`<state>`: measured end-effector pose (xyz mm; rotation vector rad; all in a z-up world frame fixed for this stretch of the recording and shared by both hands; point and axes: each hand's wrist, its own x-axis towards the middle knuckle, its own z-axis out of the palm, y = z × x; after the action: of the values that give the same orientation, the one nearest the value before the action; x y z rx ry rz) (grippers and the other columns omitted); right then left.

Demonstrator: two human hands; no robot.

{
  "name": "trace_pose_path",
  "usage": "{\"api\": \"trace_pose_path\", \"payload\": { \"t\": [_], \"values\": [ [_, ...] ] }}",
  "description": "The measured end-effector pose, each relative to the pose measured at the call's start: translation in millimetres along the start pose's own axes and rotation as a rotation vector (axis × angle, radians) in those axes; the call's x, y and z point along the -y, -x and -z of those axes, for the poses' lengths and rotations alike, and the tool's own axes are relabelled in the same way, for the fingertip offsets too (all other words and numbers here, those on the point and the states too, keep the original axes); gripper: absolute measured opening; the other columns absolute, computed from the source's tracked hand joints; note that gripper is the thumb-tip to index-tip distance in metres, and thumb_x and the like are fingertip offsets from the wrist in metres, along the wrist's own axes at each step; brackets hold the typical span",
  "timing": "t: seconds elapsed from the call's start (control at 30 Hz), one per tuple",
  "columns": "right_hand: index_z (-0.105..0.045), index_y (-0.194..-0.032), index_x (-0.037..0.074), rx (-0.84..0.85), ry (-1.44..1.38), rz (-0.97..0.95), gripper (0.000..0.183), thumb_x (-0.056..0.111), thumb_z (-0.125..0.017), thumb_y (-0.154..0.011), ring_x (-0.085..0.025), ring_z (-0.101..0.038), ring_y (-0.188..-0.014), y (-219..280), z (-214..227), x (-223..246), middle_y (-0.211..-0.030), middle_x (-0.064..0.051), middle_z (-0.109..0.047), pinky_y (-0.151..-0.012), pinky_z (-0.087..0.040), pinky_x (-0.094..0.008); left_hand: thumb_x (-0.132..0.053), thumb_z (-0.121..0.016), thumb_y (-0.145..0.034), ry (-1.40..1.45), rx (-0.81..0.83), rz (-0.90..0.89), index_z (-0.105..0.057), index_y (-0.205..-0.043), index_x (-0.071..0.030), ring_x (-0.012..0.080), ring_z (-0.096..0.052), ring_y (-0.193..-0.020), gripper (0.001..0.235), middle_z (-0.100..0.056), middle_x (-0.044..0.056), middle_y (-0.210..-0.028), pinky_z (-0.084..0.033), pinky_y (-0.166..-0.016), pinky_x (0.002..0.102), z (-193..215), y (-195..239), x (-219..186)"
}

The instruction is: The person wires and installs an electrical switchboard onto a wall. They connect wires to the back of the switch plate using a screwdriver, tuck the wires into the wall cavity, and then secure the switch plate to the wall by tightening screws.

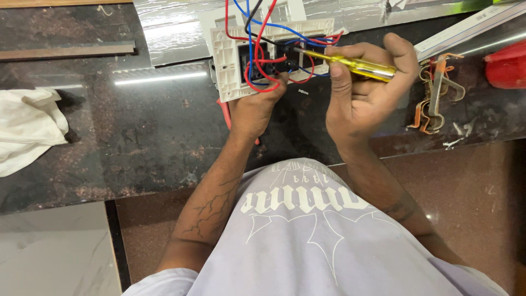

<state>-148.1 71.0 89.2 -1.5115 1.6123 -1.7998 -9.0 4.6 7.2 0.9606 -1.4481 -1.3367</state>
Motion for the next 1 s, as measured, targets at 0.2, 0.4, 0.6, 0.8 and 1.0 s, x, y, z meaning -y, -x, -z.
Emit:
{"api": "trace_pose_path", "payload": {
  "t": [0.2,0.4,0.6,0.8,1.0],
  "values": [
    [-0.023,-0.149,0.007,-0.034,-0.010,-0.011,0.056,0.009,-0.068,-0.116,-0.021,-0.069,-0.108,-0.4,3.9,-7.2,-0.120,-0.017,-0.064,-0.098,-0.061,-0.027,-0.013,-0.082,-0.091,0.052,-0.082,0.132,-0.074,-0.093,-0.001,0.0069,-0.065,-0.072,0.014,-0.071,-0.001,-0.083,-0.056,-0.068,0.024,-1.0,-1.0,-10.1],
    [-0.023,-0.149,0.006,-0.024,0.006,-0.041,0.056,0.006,-0.069,-0.116,-0.020,-0.068,-0.105,-0.9,3.7,-9.4,-0.120,-0.017,-0.065,-0.095,-0.061,-0.026,-0.011,-0.080,-0.092,0.099,-0.061,0.113,-0.075,-0.095,-0.001,0.0068,-0.066,-0.076,0.011,-0.072,-0.001,-0.085,-0.057,-0.072,0.024,-1.5,-1.6,-7.9],
    [-0.023,-0.149,0.007,-0.015,-0.075,-0.067,0.057,0.006,-0.069,-0.115,-0.019,-0.067,-0.105,-2.3,6.5,-15.3,-0.120,-0.017,-0.064,-0.097,-0.058,-0.028,-0.008,-0.080,-0.091,0.081,-0.047,0.099,-0.075,-0.097,-0.003,0.0078,-0.067,-0.079,0.009,-0.073,-0.001,-0.087,-0.057,-0.074,0.026,0.3,-0.1,-8.2],
    [-0.024,-0.150,0.007,-0.020,-0.119,-0.076,0.058,0.006,-0.070,-0.114,-0.019,-0.067,-0.107,0.1,9.7,-23.3,-0.120,-0.016,-0.065,-0.101,-0.060,-0.030,-0.009,-0.080,-0.093,-0.155,0.002,-0.102,-0.074,-0.099,-0.006,0.0105,-0.070,-0.087,0.009,-0.073,0.000,-0.094,-0.058,-0.079,0.028,3.0,0.1,-3.1],
    [-0.025,-0.152,0.009,-0.043,-0.084,-0.021,0.061,0.008,-0.071,-0.112,-0.022,-0.072,-0.110,7.2,10.4,-26.7,-0.119,-0.015,-0.064,-0.100,-0.063,-0.031,-0.006,-0.081,-0.091,-0.343,0.021,-0.255,-0.072,-0.091,-0.006,0.0132,-0.068,-0.080,0.009,-0.069,0.001,-0.086,-0.054,-0.072,0.030,5.9,1.6,-1.0]
  ]
}}
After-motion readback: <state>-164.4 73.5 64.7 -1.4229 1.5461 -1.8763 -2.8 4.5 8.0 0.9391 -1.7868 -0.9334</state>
